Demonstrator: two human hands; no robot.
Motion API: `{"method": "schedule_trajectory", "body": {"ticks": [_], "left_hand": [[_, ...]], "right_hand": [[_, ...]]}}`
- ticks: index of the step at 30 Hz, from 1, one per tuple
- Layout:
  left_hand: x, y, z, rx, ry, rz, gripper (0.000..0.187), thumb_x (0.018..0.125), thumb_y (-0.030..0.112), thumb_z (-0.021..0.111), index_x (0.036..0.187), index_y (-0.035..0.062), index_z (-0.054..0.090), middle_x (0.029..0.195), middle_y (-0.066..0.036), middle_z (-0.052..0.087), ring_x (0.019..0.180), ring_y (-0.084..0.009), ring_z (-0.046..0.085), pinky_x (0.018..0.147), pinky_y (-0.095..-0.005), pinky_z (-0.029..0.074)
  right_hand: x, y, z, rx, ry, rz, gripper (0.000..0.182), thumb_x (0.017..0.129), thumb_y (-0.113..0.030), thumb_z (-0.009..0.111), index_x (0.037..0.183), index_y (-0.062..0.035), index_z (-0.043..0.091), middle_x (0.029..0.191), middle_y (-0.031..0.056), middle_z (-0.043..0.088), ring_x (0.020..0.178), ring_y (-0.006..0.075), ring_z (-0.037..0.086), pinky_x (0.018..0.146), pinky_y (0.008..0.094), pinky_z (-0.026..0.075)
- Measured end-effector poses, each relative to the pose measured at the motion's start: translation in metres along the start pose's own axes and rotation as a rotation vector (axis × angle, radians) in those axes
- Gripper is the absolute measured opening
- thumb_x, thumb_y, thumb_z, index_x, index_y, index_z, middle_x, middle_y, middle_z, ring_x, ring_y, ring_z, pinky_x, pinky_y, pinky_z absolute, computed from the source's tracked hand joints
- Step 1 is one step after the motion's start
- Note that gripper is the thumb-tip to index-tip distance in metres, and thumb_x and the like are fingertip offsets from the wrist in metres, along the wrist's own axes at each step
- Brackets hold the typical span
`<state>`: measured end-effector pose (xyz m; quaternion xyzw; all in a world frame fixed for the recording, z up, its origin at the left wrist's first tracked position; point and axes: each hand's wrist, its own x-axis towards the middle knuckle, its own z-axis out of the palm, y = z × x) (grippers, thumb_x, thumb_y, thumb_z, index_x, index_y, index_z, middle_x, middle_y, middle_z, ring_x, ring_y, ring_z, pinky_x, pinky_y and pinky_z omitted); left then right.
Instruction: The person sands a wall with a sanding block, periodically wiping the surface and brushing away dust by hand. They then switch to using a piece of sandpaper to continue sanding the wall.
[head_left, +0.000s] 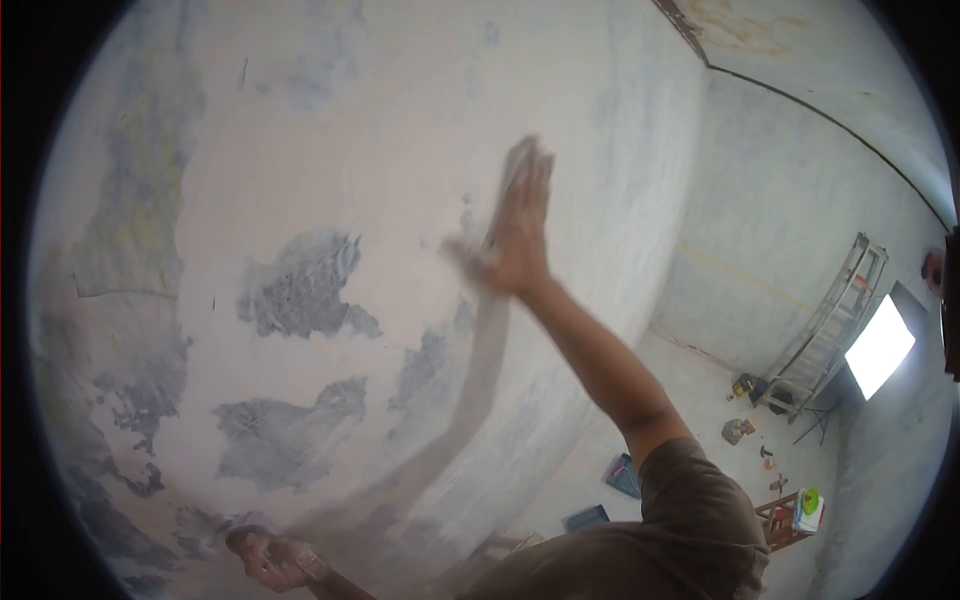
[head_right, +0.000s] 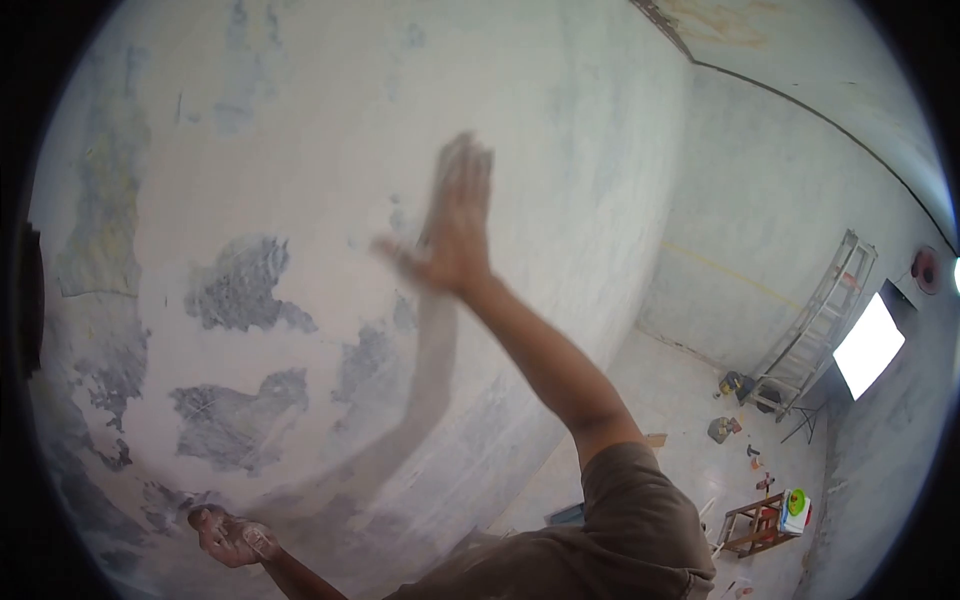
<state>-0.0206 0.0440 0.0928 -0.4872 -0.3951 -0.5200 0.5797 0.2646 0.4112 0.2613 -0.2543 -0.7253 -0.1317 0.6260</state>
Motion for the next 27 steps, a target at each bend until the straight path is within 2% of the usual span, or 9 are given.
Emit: {"method": "schedule_trajectory", "body": {"ticks": [4, 6, 9, 13, 15, 17, 20, 24, 27], "left_hand": [[-0.037, -0.026, -0.022, -0.013, -0.032, -0.157, 0.063, 0.090, 0.043, 0.056, 0.122, -0.0107, 0.050, 0.100, -0.016, 0.055, 0.089, -0.0289, 0.050, 0.072, -0.0385, 0.039], [-0.012, -0.011, -0.004, -0.011, -0.010, -0.113, 0.062, 0.090, 0.043, 0.055, 0.122, -0.0109, 0.050, 0.101, -0.017, 0.055, 0.092, -0.0298, 0.050, 0.074, -0.0387, 0.040], [-0.008, -0.009, -0.007, -0.014, -0.007, -0.094, 0.061, 0.090, 0.041, 0.054, 0.122, -0.0114, 0.049, 0.104, -0.018, 0.055, 0.098, -0.0315, 0.050, 0.077, -0.0394, 0.041], [-0.038, -0.022, -0.017, -0.020, -0.013, -0.240, 0.060, 0.090, 0.037, 0.053, 0.122, -0.0129, 0.049, 0.109, -0.020, 0.054, 0.102, -0.0335, 0.052, 0.079, -0.0410, 0.042], [-0.030, -0.041, -0.020, 0.000, -0.008, -0.041, 0.059, 0.089, 0.036, 0.053, 0.122, -0.0131, 0.049, 0.109, -0.020, 0.054, 0.101, -0.0334, 0.052, 0.079, -0.0412, 0.042], [-0.023, -0.035, -0.013, 0.029, -0.001, 0.146, 0.058, 0.089, 0.035, 0.053, 0.122, -0.0132, 0.048, 0.109, -0.021, 0.054, 0.100, -0.0333, 0.052, 0.080, -0.0415, 0.042], [-0.011, -0.003, -0.012, 0.103, -0.030, -0.100, 0.057, 0.089, 0.034, 0.052, 0.122, -0.0121, 0.048, 0.110, -0.021, 0.054, 0.099, -0.0329, 0.051, 0.080, -0.0426, 0.042], [-0.008, -0.006, -0.008, -0.038, -0.083, -0.054, 0.058, 0.088, 0.035, 0.053, 0.122, -0.0113, 0.048, 0.111, -0.020, 0.053, 0.100, -0.0324, 0.050, 0.081, -0.0423, 0.042], [-0.003, -0.006, -0.005, -0.030, -0.066, -0.029, 0.060, 0.087, 0.038, 0.054, 0.121, -0.0110, 0.048, 0.108, -0.019, 0.052, 0.097, -0.0314, 0.050, 0.079, -0.0409, 0.042]], "right_hand": [[0.064, 0.026, -0.011, -0.016, 0.026, -0.112, 0.116, 0.085, -0.074, 0.052, 0.153, 0.0073, 0.005, 0.162, 0.0266, 0.000, 0.149, 0.0455, -0.003, 0.121, 0.0543, 0.003], [0.117, 0.054, -0.018, 0.131, 0.062, 0.198, 0.116, 0.085, -0.074, 0.052, 0.153, 0.0073, 0.003, 0.162, 0.0268, 0.000, 0.149, 0.0464, -0.004, 0.121, 0.0549, 0.002], [0.091, 0.052, -0.012, 0.115, 0.057, 0.231, 0.117, 0.085, -0.074, 0.052, 0.153, 0.0075, 0.003, 0.162, 0.0268, -0.002, 0.148, 0.0470, -0.004, 0.121, 0.0548, 0.001], [0.009, -0.010, -0.003, 0.037, -0.005, -0.212, 0.119, 0.084, -0.081, 0.042, 0.154, 0.0044, -0.003, 0.161, 0.0274, -0.004, 0.149, 0.0444, -0.005, 0.120, 0.0577, -0.001], [0.035, -0.008, -0.007, 0.042, 0.012, -0.252, 0.118, 0.084, -0.080, 0.043, 0.154, 0.0047, -0.001, 0.161, 0.0277, -0.002, 0.149, 0.0438, -0.003, 0.120, 0.0567, -0.001], [0.113, 0.018, -0.015, -0.008, 0.040, 0.017, 0.116, 0.085, -0.079, 0.043, 0.154, 0.0053, 0.004, 0.161, 0.0279, 0.001, 0.150, 0.0428, 0.001, 0.121, 0.0535, 0.001], [0.148, 0.034, -0.019, 0.147, 0.128, 0.134, 0.117, 0.085, -0.078, 0.046, 0.153, 0.0065, 0.002, 0.161, 0.0271, -0.001, 0.150, 0.0428, -0.002, 0.122, 0.0507, 0.000], [0.050, -0.032, -0.011, 0.026, -0.019, -0.257, 0.127, 0.080, -0.088, 0.036, 0.151, 0.0096, -0.004, 0.159, 0.0326, -0.004, 0.148, 0.0458, -0.005, 0.120, 0.0561, -0.004], [0.086, -0.039, -0.021, -0.009, -0.047, -0.276, 0.126, 0.080, -0.087, 0.038, 0.152, 0.0092, -0.001, 0.159, 0.0318, -0.001, 0.148, 0.0457, -0.005, 0.120, 0.0559, -0.004]]}}
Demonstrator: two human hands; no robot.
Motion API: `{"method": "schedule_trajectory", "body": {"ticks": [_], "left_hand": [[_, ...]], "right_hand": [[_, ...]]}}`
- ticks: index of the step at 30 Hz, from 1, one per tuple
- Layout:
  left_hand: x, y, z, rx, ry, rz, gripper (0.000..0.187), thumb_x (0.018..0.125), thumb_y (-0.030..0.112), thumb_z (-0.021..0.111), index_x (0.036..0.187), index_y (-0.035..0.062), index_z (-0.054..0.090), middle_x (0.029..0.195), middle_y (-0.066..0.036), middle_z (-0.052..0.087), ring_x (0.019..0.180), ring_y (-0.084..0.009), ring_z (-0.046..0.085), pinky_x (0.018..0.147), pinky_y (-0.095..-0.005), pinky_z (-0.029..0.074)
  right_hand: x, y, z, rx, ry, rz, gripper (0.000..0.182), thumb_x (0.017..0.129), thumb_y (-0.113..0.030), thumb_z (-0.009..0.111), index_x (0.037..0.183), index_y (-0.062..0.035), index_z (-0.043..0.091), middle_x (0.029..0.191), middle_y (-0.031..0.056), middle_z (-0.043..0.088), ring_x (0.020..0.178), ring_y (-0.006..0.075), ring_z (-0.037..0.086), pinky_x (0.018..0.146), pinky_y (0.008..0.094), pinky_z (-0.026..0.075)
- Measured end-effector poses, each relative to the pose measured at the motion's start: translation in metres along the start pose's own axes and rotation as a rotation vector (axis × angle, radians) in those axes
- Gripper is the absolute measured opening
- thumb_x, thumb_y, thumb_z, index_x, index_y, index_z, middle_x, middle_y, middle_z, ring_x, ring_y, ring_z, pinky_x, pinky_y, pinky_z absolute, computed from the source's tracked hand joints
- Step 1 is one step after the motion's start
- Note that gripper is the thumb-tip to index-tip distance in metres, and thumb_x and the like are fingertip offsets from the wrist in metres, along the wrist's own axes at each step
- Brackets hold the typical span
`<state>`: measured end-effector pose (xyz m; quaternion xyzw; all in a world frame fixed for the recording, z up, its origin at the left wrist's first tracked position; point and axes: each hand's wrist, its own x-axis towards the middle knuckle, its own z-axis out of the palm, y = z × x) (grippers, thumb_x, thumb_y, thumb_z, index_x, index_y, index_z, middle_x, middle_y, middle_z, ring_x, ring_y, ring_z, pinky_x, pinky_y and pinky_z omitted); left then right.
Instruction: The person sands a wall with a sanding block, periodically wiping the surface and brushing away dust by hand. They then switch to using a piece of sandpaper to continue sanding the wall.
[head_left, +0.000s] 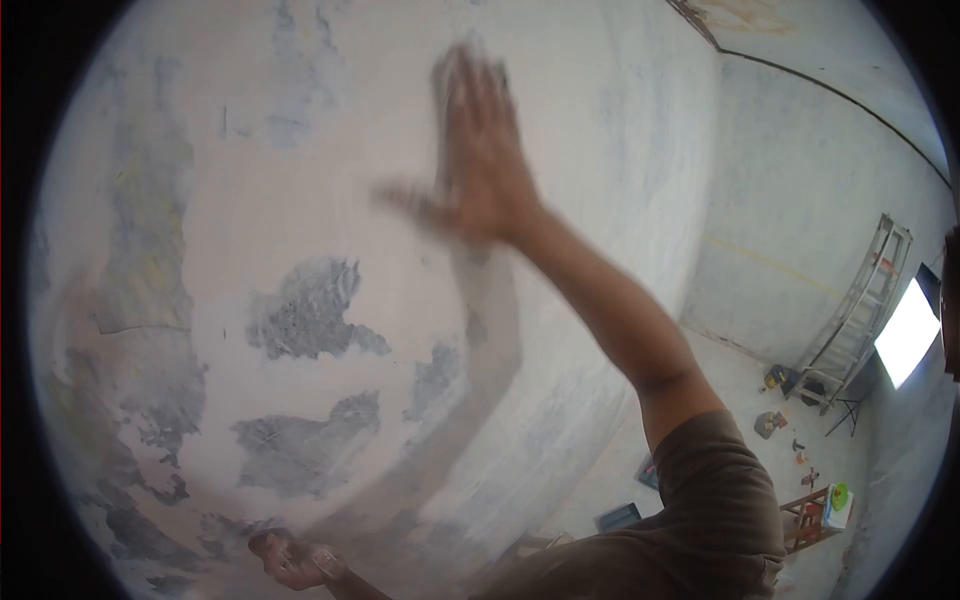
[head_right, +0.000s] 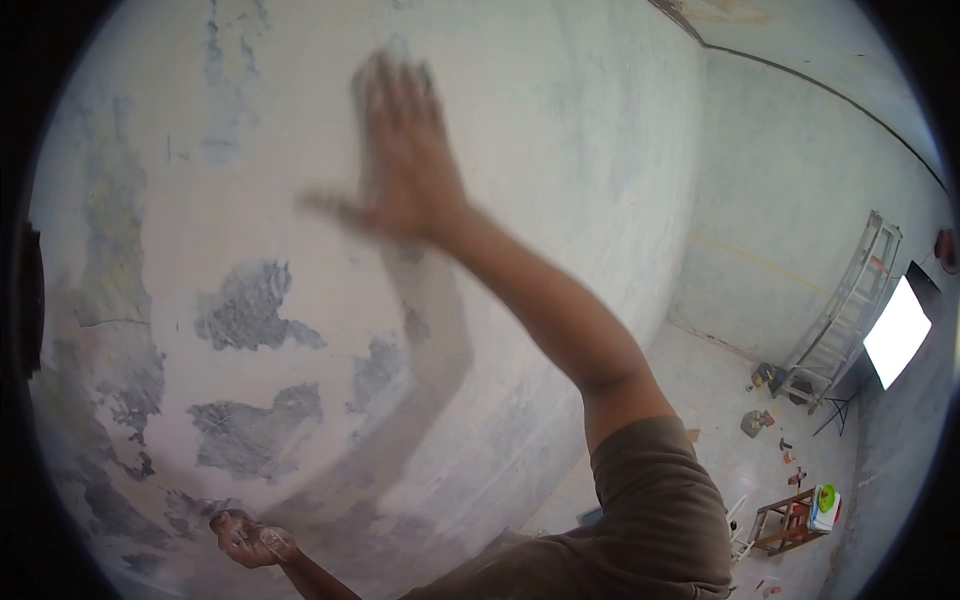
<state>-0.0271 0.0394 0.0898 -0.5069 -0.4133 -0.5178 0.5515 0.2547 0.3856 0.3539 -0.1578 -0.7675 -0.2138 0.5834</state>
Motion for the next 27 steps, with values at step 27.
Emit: {"method": "schedule_trajectory", "body": {"ticks": [27], "left_hand": [[0.005, 0.011, 0.007, -0.008, 0.073, -0.078, 0.058, 0.086, 0.055, 0.058, 0.106, 0.0016, 0.050, 0.079, -0.008, 0.043, 0.070, -0.0236, 0.041, 0.063, -0.0357, 0.030]], "right_hand": [[0.088, 0.048, -0.011, 0.188, 0.211, 0.370, 0.113, 0.086, -0.074, 0.049, 0.153, 0.0076, 0.007, 0.160, 0.0290, 0.005, 0.149, 0.0469, 0.002, 0.121, 0.0526, 0.007]]}}
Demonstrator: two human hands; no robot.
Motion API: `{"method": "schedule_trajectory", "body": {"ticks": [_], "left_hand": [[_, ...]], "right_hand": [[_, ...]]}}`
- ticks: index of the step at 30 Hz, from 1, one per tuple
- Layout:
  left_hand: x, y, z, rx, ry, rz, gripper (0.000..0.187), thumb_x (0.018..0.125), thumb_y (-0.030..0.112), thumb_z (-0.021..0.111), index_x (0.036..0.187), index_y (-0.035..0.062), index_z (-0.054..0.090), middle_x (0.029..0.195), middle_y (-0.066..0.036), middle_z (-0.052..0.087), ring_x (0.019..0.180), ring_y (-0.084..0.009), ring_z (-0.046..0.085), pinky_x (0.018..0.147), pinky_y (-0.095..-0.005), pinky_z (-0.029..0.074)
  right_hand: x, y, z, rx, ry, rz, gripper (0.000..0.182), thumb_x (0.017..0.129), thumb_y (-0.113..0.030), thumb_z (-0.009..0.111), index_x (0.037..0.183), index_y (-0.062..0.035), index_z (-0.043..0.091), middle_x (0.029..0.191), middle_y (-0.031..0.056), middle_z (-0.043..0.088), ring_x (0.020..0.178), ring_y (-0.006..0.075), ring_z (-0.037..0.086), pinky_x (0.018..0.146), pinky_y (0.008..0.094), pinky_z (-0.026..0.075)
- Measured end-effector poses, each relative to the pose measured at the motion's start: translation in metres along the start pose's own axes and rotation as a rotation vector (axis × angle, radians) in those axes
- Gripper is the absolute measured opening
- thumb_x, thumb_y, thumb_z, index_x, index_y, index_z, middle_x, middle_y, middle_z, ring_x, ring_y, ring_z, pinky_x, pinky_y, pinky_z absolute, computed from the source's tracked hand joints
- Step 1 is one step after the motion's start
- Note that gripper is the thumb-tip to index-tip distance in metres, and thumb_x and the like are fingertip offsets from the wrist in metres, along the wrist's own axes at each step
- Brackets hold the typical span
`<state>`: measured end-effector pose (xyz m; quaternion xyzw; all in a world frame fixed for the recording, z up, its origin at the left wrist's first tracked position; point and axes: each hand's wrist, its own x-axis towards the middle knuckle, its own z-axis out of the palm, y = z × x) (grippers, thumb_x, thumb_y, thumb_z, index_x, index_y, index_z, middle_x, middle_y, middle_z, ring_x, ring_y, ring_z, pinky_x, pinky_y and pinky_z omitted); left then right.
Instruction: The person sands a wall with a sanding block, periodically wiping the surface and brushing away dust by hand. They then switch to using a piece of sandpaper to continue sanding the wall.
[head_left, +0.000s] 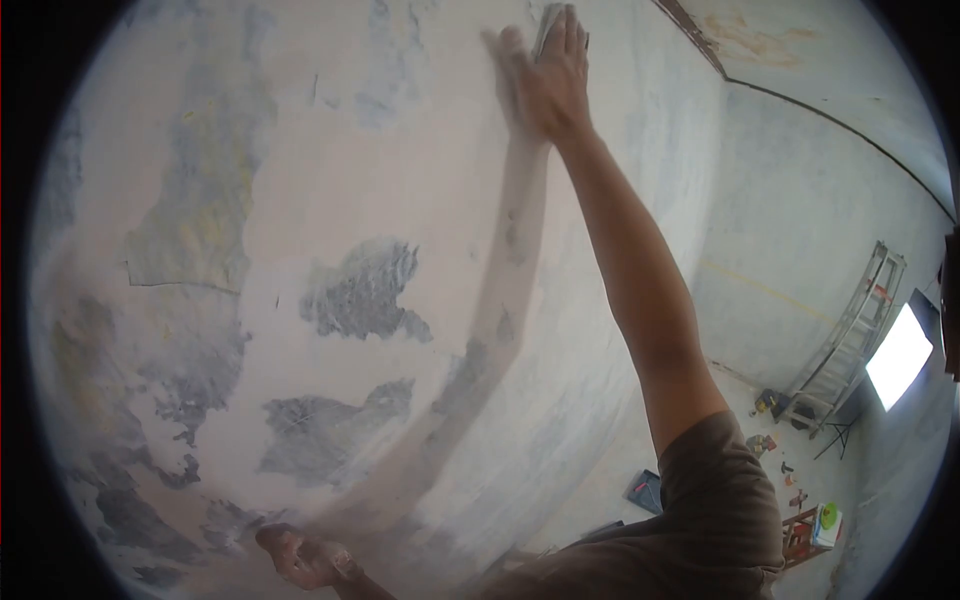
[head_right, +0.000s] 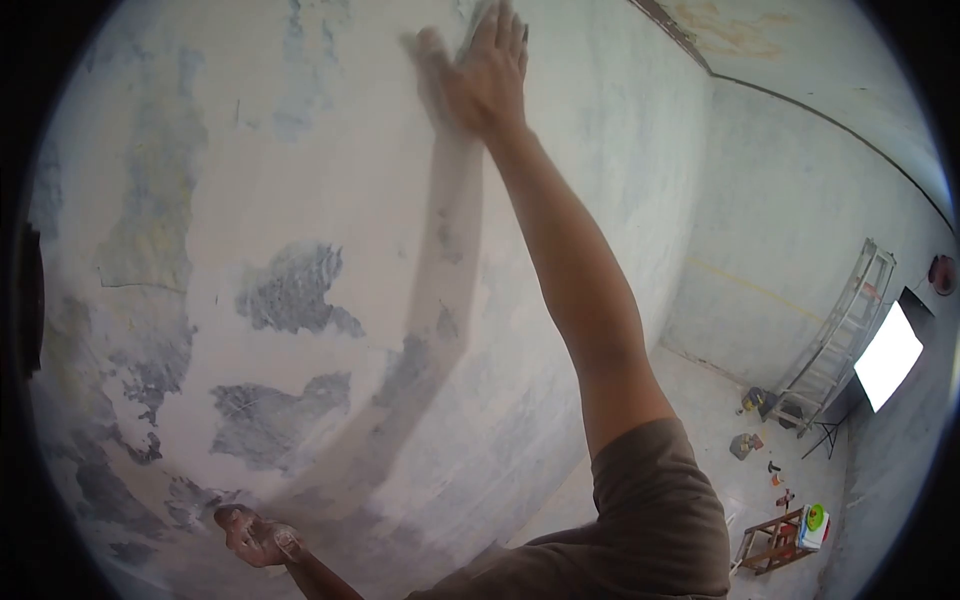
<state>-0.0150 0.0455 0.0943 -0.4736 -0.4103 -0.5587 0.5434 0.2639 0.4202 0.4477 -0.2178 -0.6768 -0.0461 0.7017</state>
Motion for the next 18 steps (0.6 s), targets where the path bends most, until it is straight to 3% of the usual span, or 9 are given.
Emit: {"method": "schedule_trajectory", "body": {"ticks": [3, 6, 8, 9, 11, 14, 15, 16, 18], "left_hand": [[-0.010, -0.004, -0.005, 0.009, 0.028, -0.032, 0.057, 0.085, 0.054, 0.058, 0.105, 0.0014, 0.050, 0.081, -0.009, 0.044, 0.071, -0.0238, 0.041, 0.063, -0.0359, 0.030], [-0.007, -0.008, -0.003, 0.014, 0.035, 0.040, 0.056, 0.086, 0.053, 0.057, 0.107, 0.0014, 0.050, 0.081, -0.010, 0.044, 0.071, -0.0239, 0.041, 0.064, -0.0361, 0.031], [-0.002, -0.013, -0.003, 0.022, 0.013, 0.136, 0.056, 0.086, 0.053, 0.057, 0.108, 0.0013, 0.050, 0.081, -0.010, 0.044, 0.071, -0.0239, 0.041, 0.064, -0.0362, 0.031], [-0.008, -0.015, -0.009, -0.036, -0.018, 0.097, 0.057, 0.087, 0.048, 0.058, 0.111, -0.0030, 0.051, 0.091, -0.013, 0.049, 0.078, -0.0251, 0.046, 0.066, -0.0366, 0.036], [-0.020, -0.018, -0.011, -0.097, -0.064, 0.062, 0.058, 0.089, 0.044, 0.058, 0.115, -0.0074, 0.053, 0.100, -0.015, 0.054, 0.084, -0.0263, 0.051, 0.067, -0.0369, 0.041], [-0.019, -0.018, -0.016, -0.010, -0.043, 0.021, 0.055, 0.090, 0.040, 0.056, 0.117, -0.0078, 0.052, 0.103, -0.017, 0.055, 0.087, -0.0301, 0.053, 0.071, -0.0401, 0.043], [-0.011, -0.016, -0.012, -0.032, -0.055, 0.066, 0.055, 0.090, 0.039, 0.056, 0.118, -0.0082, 0.052, 0.106, -0.018, 0.055, 0.089, -0.0308, 0.054, 0.073, -0.0405, 0.045], [-0.007, -0.015, -0.009, -0.054, -0.064, 0.105, 0.055, 0.090, 0.037, 0.055, 0.119, -0.0087, 0.051, 0.109, -0.019, 0.056, 0.091, -0.0316, 0.055, 0.075, -0.0409, 0.046], [-0.009, -0.012, -0.002, -0.065, -0.055, 0.121, 0.055, 0.090, 0.037, 0.055, 0.119, -0.0089, 0.051, 0.109, -0.019, 0.056, 0.092, -0.0316, 0.055, 0.076, -0.0408, 0.046]], "right_hand": [[-0.052, -0.005, 0.011, -0.111, 0.005, 0.060, 0.111, 0.087, -0.071, 0.049, 0.152, 0.0083, 0.008, 0.160, 0.0294, 0.008, 0.148, 0.0477, 0.004, 0.121, 0.0528, 0.009], [-0.142, -0.031, 0.013, -0.132, -0.113, -0.266, 0.116, 0.085, -0.074, 0.049, 0.153, 0.0080, 0.004, 0.160, 0.0302, 0.001, 0.149, 0.0461, 0.000, 0.120, 0.0575, 0.001], [-0.123, -0.027, 0.008, -0.240, -0.114, -0.302, 0.116, 0.084, -0.077, 0.046, 0.153, 0.0067, 0.003, 0.161, 0.0265, 0.005, 0.149, 0.0449, 0.003, 0.121, 0.0548, 0.007], [-0.098, -0.019, 0.006, -0.239, -0.103, -0.292, 0.116, 0.084, -0.077, 0.046, 0.153, 0.0067, 0.003, 0.161, 0.0265, 0.005, 0.149, 0.0449, 0.003, 0.121, 0.0548, 0.007], [-0.038, 0.004, 0.005, -0.136, -0.003, 0.097, 0.110, 0.089, -0.076, 0.039, 0.153, 0.0076, 0.007, 0.162, 0.0247, 0.008, 0.150, 0.0412, 0.004, 0.122, 0.0497, 0.007], [-0.031, 0.016, 0.007, -0.075, 0.061, 0.260, 0.109, 0.088, -0.072, 0.046, 0.153, 0.0066, 0.006, 0.162, 0.0234, 0.006, 0.151, 0.0389, 0.001, 0.123, 0.0448, 0.005], [-0.059, 0.005, 0.011, -0.131, -0.009, 0.209, 0.109, 0.089, -0.070, 0.046, 0.154, 0.0058, 0.003, 0.162, 0.0243, 0.001, 0.150, 0.0406, -0.002, 0.123, 0.0467, 0.003], [-0.099, -0.007, 0.018, -0.243, -0.018, 0.027, 0.109, 0.090, -0.071, 0.044, 0.153, 0.0057, -0.001, 0.162, 0.0251, -0.005, 0.149, 0.0435, -0.005, 0.122, 0.0516, 0.000], [-0.170, -0.039, 0.021, -0.113, -0.109, -0.303, 0.113, 0.089, -0.075, 0.040, 0.153, 0.0045, -0.007, 0.161, 0.0263, -0.009, 0.148, 0.0448, -0.010, 0.119, 0.0583, -0.004]]}}
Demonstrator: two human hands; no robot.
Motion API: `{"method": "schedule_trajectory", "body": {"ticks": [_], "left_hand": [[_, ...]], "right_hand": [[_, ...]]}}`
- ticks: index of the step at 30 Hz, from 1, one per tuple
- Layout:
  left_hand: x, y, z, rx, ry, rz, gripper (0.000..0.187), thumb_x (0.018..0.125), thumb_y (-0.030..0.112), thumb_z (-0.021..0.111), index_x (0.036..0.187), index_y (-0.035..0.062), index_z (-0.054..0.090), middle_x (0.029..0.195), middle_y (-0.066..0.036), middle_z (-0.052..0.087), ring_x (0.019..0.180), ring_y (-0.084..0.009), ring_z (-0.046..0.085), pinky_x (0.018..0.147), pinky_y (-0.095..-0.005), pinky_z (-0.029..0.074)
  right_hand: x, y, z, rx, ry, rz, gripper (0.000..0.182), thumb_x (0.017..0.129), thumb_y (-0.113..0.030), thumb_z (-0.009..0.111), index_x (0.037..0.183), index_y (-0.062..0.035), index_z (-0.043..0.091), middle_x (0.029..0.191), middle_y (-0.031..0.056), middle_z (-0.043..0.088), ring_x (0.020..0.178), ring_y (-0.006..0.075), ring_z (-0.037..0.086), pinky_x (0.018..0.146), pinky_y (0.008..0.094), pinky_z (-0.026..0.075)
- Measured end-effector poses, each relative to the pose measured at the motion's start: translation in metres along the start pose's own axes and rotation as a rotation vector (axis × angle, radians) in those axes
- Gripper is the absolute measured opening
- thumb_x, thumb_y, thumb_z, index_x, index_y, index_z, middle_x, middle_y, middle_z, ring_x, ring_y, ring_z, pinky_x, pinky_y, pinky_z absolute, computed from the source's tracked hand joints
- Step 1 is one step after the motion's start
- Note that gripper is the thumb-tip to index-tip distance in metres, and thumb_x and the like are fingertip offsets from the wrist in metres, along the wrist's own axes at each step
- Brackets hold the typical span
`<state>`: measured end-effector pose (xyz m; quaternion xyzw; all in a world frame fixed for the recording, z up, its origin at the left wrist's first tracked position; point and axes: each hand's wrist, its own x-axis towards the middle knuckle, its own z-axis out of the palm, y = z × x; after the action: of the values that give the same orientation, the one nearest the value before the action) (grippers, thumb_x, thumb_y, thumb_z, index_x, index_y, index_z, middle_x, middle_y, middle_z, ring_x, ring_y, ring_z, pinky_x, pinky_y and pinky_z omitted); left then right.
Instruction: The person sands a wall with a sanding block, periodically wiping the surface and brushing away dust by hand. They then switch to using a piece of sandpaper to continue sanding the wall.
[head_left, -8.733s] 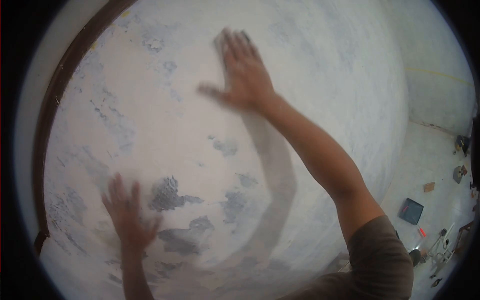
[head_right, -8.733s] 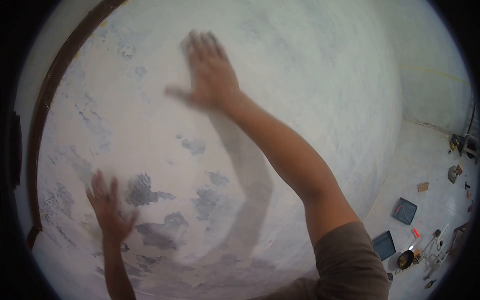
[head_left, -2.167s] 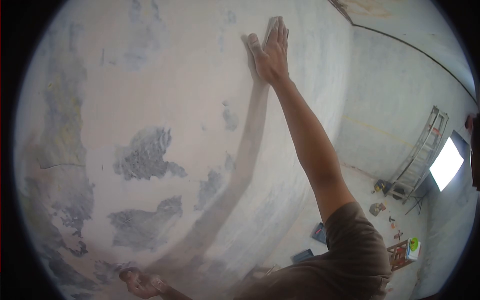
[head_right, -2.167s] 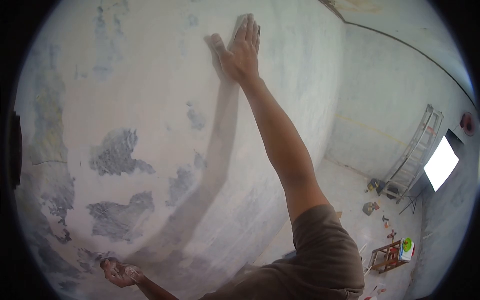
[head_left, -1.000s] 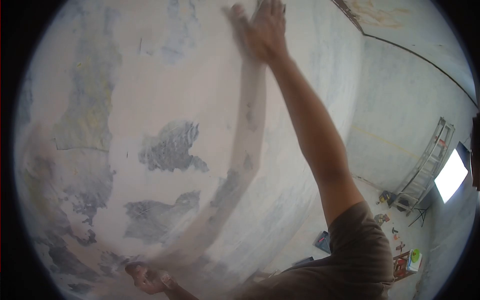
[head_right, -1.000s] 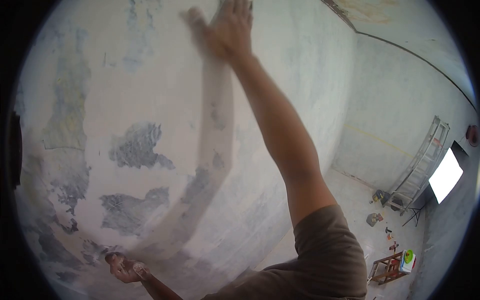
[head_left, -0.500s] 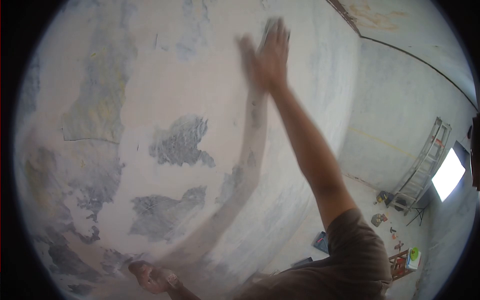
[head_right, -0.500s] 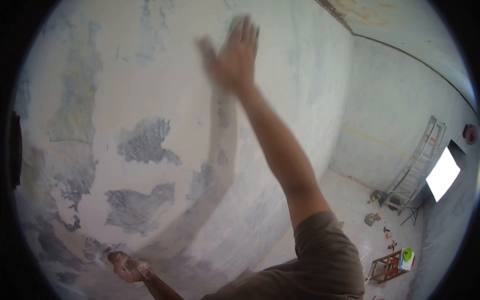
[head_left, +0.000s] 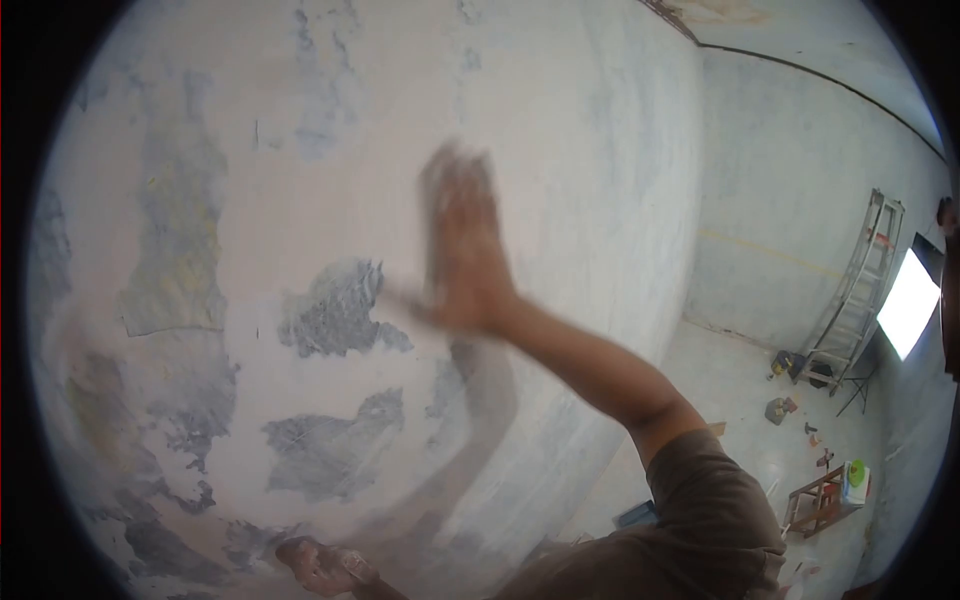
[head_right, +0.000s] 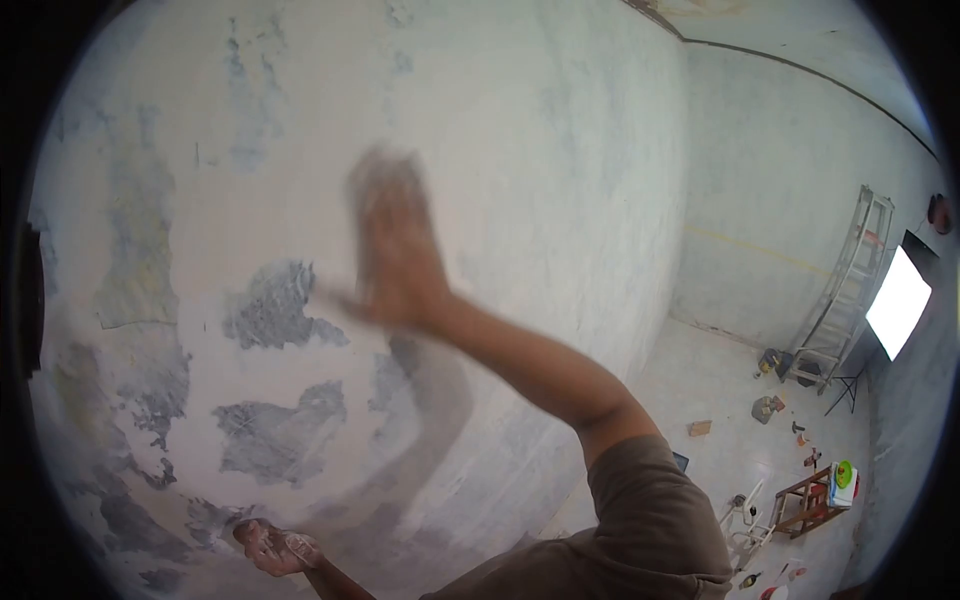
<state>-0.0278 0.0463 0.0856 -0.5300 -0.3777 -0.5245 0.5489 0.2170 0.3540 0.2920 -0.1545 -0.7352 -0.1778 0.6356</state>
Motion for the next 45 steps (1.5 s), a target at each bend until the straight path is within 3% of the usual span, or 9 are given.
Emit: {"method": "schedule_trajectory", "body": {"ticks": [4, 8, 10, 16, 22, 25, 28, 35, 45], "left_hand": [[0.010, -0.014, 0.004, -0.005, -0.014, 0.105, 0.055, 0.089, 0.036, 0.055, 0.120, -0.0094, 0.051, 0.111, -0.020, 0.057, 0.094, -0.0318, 0.056, 0.078, -0.0401, 0.046], [0.006, -0.007, -0.011, 0.012, -0.060, 0.133, 0.055, 0.089, 0.035, 0.055, 0.121, -0.0097, 0.051, 0.113, -0.021, 0.057, 0.096, -0.0319, 0.057, 0.080, -0.0396, 0.047], [0.004, -0.001, -0.003, 0.185, 0.033, 0.006, 0.051, 0.088, 0.040, 0.053, 0.108, -0.0057, 0.051, 0.082, -0.013, 0.046, 0.070, -0.0255, 0.045, 0.061, -0.0362, 0.035], [0.012, 0.003, 0.004, 0.130, 0.069, -0.023, 0.057, 0.088, 0.044, 0.056, 0.112, -0.0069, 0.052, 0.089, -0.014, 0.052, 0.075, -0.0258, 0.049, 0.063, -0.0357, 0.038], [0.010, 0.006, -0.002, 0.148, 0.030, -0.015, 0.058, 0.089, 0.046, 0.056, 0.113, -0.0067, 0.053, 0.095, -0.014, 0.054, 0.083, -0.0264, 0.054, 0.070, -0.0370, 0.043], [-0.001, 0.000, -0.006, 0.171, 0.060, -0.033, 0.059, 0.089, 0.047, 0.055, 0.113, -0.0069, 0.053, 0.095, -0.014, 0.054, 0.083, -0.0270, 0.055, 0.072, -0.0382, 0.044], [-0.006, 0.002, -0.004, 0.173, 0.081, -0.053, 0.060, 0.089, 0.048, 0.055, 0.112, -0.0071, 0.054, 0.094, -0.014, 0.054, 0.083, -0.0270, 0.055, 0.072, -0.0383, 0.044], [0.013, 0.008, -0.001, 0.140, 0.012, -0.027, 0.058, 0.088, 0.046, 0.052, 0.110, -0.0075, 0.054, 0.092, -0.014, 0.055, 0.078, -0.0258, 0.054, 0.068, -0.0364, 0.043], [0.020, 0.014, 0.009, 0.173, 0.094, -0.025, 0.060, 0.087, 0.050, 0.052, 0.105, -0.0074, 0.057, 0.089, -0.014, 0.054, 0.076, -0.0254, 0.054, 0.065, -0.0356, 0.042]], "right_hand": [[0.032, 0.024, -0.020, -0.109, -0.121, -0.034, 0.113, 0.088, -0.076, 0.040, 0.153, 0.0066, 0.000, 0.161, 0.0280, -0.003, 0.149, 0.0457, -0.007, 0.120, 0.0565, -0.001], [0.090, 0.106, -0.026, 0.102, 0.154, 0.572, 0.106, 0.092, -0.069, 0.043, 0.152, 0.0100, 0.008, 0.161, 0.0277, 0.002, 0.151, 0.0402, 0.000, 0.122, 0.0460, 0.002], [0.067, 0.076, -0.016, 0.041, 0.087, 0.598, 0.106, 0.092, -0.069, 0.044, 0.153, 0.0087, 0.005, 0.161, 0.0271, -0.002, 0.150, 0.0408, -0.002, 0.122, 0.0462, 0.002], [-0.028, -0.020, -0.004, 0.044, -0.145, -0.064, 0.110, 0.089, -0.076, 0.040, 0.154, 0.0028, 0.001, 0.162, 0.0251, -0.006, 0.150, 0.0401, -0.006, 0.121, 0.0540, -0.002], [0.079, 0.117, -0.028, 0.136, 0.168, 0.660, 0.110, 0.089, -0.071, 0.046, 0.152, 0.0094, 0.005, 0.162, 0.0251, 0.004, 0.151, 0.0398, 0.002, 0.122, 0.0479, 0.005], [0.038, 0.072, -0.007, 0.005, 0.063, 0.595, 0.110, 0.089, -0.070, 0.048, 0.153, 0.0075, 0.004, 0.162, 0.0255, 0.000, 0.150, 0.0407, -0.001, 0.122, 0.0499, 0.003], [-0.043, -0.003, 0.006, 0.029, 0.014, 0.114, 0.113, 0.088, -0.079, 0.037, 0.154, 0.0023, -0.005, 0.162, 0.0250, -0.008, 0.149, 0.0437, -0.008, 0.120, 0.0564, 0.000], [0.085, 0.079, -0.023, 0.041, 0.032, 0.444, 0.120, 0.083, -0.082, 0.041, 0.153, 0.0056, 0.001, 0.162, 0.0245, -0.001, 0.150, 0.0426, -0.002, 0.122, 0.0500, 0.002], [0.076, 0.031, -0.023, -0.102, 0.024, -0.072, 0.119, 0.079, -0.085, 0.044, 0.150, 0.0080, 0.020, 0.159, 0.0275, 0.014, 0.148, 0.0452, 0.006, 0.122, 0.0527, 0.008]]}}
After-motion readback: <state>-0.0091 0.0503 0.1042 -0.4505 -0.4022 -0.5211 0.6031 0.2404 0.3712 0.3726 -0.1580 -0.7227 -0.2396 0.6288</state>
